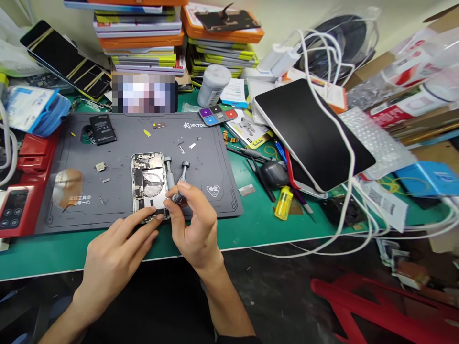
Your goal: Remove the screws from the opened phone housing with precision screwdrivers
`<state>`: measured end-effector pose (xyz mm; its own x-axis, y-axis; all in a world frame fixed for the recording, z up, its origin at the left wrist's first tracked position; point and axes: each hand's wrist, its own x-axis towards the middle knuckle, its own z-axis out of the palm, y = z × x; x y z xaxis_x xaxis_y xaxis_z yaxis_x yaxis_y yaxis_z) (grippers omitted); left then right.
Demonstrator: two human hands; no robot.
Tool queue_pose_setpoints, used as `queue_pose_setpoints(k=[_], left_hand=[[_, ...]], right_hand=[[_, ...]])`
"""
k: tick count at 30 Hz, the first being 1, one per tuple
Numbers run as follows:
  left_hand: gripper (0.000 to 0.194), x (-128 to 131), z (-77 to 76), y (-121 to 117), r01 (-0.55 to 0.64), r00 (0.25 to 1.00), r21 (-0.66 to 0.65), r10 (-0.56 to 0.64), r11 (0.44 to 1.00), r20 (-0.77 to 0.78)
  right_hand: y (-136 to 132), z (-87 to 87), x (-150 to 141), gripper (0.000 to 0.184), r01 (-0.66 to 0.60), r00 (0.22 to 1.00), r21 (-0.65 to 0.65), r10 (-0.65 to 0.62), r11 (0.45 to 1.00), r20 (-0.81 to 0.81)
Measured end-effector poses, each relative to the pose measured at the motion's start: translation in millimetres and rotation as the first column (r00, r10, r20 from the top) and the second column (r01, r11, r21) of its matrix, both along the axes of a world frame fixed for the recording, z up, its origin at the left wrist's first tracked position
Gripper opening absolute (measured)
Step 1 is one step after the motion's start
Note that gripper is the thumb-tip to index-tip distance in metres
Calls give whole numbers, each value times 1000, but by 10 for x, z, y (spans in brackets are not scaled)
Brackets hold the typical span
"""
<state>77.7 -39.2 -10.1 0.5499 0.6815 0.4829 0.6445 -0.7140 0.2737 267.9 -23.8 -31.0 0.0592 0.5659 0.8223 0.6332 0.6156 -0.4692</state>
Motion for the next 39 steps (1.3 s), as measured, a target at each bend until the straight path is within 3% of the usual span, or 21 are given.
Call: queue_pose_setpoints(k=[6,10,13,17,20,33,39], left_hand=[[26,10,-1,-12,-7,1000,-2,7,1000,8],[26,19,0,-12,-21,1000,1,21,1000,-9],[25,21,4,-13,-32,999,-4,32,999,-10],[25,22,4,-33,-39,999,1,39,999,-14],[25,27,-2,-46,-50,999,-2,50,999,-12],[25,29,-20,-39,-60,998,-7,60,998,3],[25,34,-19,-38,-60,998,7,60,998,8]], right_hand=[[-42,22,9,82,-32,997,29,30,999,64],[-49,49,53,82,64,993,130,-77,989,92],[-62,76,83,70,41,998,78,-45,996,41],[-74,106,86,74,46,998,92,-49,995,32],[-63,124,66,61,37,999,68,-39,997,27],[-74,125,69,69,26,999,61,-23,998,-48],[-72,140,58,64,43,998,65,-40,997,-53]])
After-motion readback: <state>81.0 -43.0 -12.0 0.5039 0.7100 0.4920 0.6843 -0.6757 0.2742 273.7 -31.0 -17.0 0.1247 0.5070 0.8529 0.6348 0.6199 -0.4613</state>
